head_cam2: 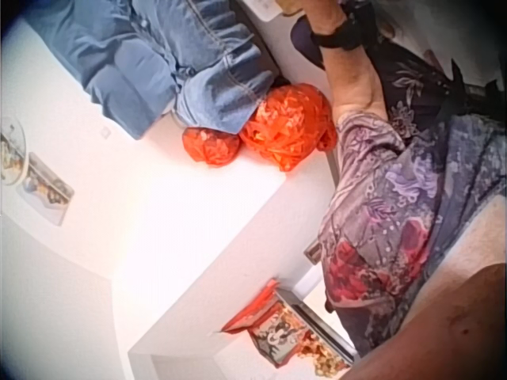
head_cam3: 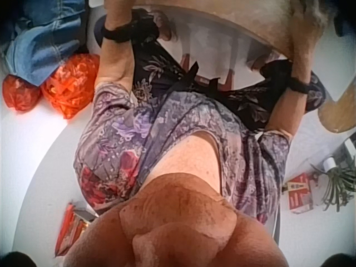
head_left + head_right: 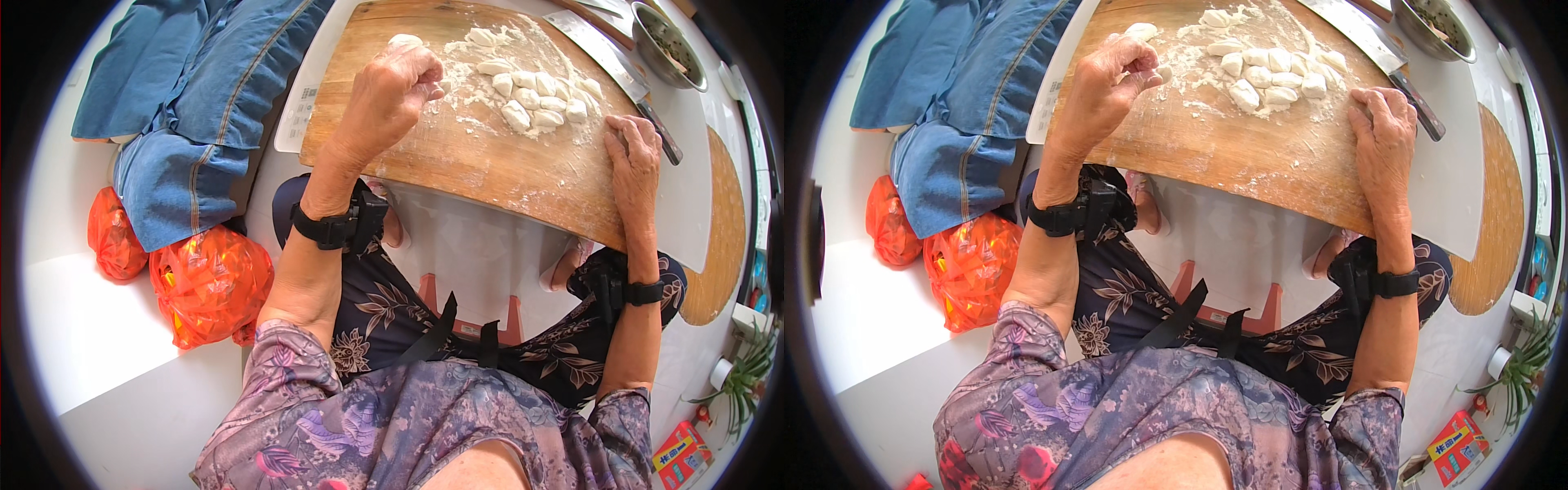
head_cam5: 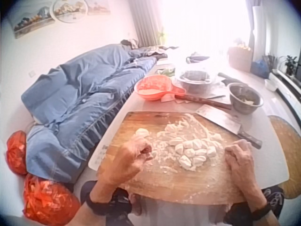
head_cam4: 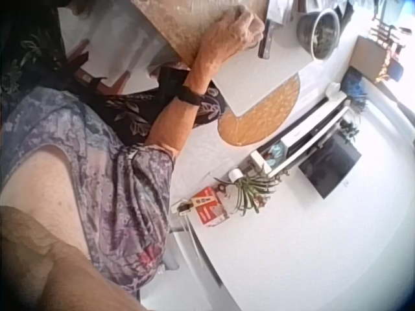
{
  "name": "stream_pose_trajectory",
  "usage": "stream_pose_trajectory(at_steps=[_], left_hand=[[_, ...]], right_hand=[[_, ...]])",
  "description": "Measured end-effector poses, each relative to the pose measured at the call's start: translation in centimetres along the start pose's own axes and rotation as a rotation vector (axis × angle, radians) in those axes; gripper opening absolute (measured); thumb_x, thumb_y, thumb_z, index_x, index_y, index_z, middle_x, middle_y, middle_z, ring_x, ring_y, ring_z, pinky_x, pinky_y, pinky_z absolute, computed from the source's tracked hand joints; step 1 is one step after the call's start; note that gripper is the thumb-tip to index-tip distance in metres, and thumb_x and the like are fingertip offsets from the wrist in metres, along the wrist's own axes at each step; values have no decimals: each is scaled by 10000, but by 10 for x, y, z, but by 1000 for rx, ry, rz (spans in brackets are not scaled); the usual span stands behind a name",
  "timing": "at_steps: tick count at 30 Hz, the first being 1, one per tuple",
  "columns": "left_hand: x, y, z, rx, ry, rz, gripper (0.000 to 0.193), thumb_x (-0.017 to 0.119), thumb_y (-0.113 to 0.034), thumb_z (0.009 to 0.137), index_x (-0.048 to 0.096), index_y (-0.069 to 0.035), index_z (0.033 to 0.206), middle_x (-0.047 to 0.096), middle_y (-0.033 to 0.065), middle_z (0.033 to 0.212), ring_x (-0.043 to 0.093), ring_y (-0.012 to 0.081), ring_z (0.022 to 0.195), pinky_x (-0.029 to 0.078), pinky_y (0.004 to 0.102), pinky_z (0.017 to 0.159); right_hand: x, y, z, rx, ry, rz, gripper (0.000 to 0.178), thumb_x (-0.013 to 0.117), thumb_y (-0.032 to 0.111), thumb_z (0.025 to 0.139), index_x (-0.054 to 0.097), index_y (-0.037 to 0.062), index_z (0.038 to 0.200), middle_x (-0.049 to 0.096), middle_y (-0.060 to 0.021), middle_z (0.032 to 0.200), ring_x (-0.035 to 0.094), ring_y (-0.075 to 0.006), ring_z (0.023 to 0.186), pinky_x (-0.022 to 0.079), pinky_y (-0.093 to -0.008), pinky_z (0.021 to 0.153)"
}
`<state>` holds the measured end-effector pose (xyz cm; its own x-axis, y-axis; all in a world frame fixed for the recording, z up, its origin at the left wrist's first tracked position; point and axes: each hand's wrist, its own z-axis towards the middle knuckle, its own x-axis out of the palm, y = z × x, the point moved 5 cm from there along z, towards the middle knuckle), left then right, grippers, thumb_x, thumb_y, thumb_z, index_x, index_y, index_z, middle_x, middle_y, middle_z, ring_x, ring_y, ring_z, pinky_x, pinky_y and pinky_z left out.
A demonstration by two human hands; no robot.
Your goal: Chop dough into small pieces and flatten them by hand.
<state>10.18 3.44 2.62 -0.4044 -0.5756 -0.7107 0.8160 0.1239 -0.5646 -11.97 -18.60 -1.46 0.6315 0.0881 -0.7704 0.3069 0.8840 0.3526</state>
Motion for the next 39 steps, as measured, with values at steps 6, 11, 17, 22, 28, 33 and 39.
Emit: stream_pose_trajectory(at_steps=[6,11,17,22,28,33,39], left_hand=[[-1,-4,-2,69,63,28,126,705,-28,811,656,13,920,662,115,874,636,226,797,493,323,727],[20,1,-10,27,52,79,696,438,-518,969,423,39,1387,391,283,1431,317,373,1385,263,401,1134],[75,2,-29,58,263,372,839,271,-630,962,222,26,1483,192,253,1542,122,364,1456,53,483,1178],[71,4,-31,24,248,470,799,375,-577,959,250,24,1470,233,243,1530,172,364,1441,76,507,1168],[75,9,-31,12,190,480,776,445,-542,945,270,3,1469,265,256,1509,209,376,1424,100,530,1157],[64,3,-23,123,73,583,688,501,-507,930,418,-12,1402,355,268,1451,331,410,1345,212,559,1109],[27,-15,-19,81,233,341,382,723,-166,780,648,-4,1117,583,216,1177,525,380,1120,416,429,973]], right_hand=[[0,-1,-1,4,-4,-9,190,617,121,861,665,41,1027,608,-96,1066,528,-293,1031,391,-374,942],[1,0,0,12,4,13,187,617,129,868,666,41,1026,609,-93,1064,529,-288,1030,390,-370,940],[-1,-2,-1,-9,-7,3,197,617,124,860,669,40,1030,606,-95,1059,526,-290,1027,390,-369,943],[2,-1,-2,9,-5,4,195,612,128,858,667,40,1022,601,-91,1051,532,-291,1014,399,-381,935],[3,-2,-1,-9,-18,-9,198,616,131,847,664,41,1017,599,-100,1046,531,-303,1012,399,-393,931],[-2,-1,-5,-9,-52,-6,209,620,131,838,661,29,1015,599,-120,1039,534,-315,1013,399,-407,928],[-2,-1,-3,-13,-93,75,237,677,132,805,666,21,1014,601,-124,1030,535,-315,1028,424,-402,913]])
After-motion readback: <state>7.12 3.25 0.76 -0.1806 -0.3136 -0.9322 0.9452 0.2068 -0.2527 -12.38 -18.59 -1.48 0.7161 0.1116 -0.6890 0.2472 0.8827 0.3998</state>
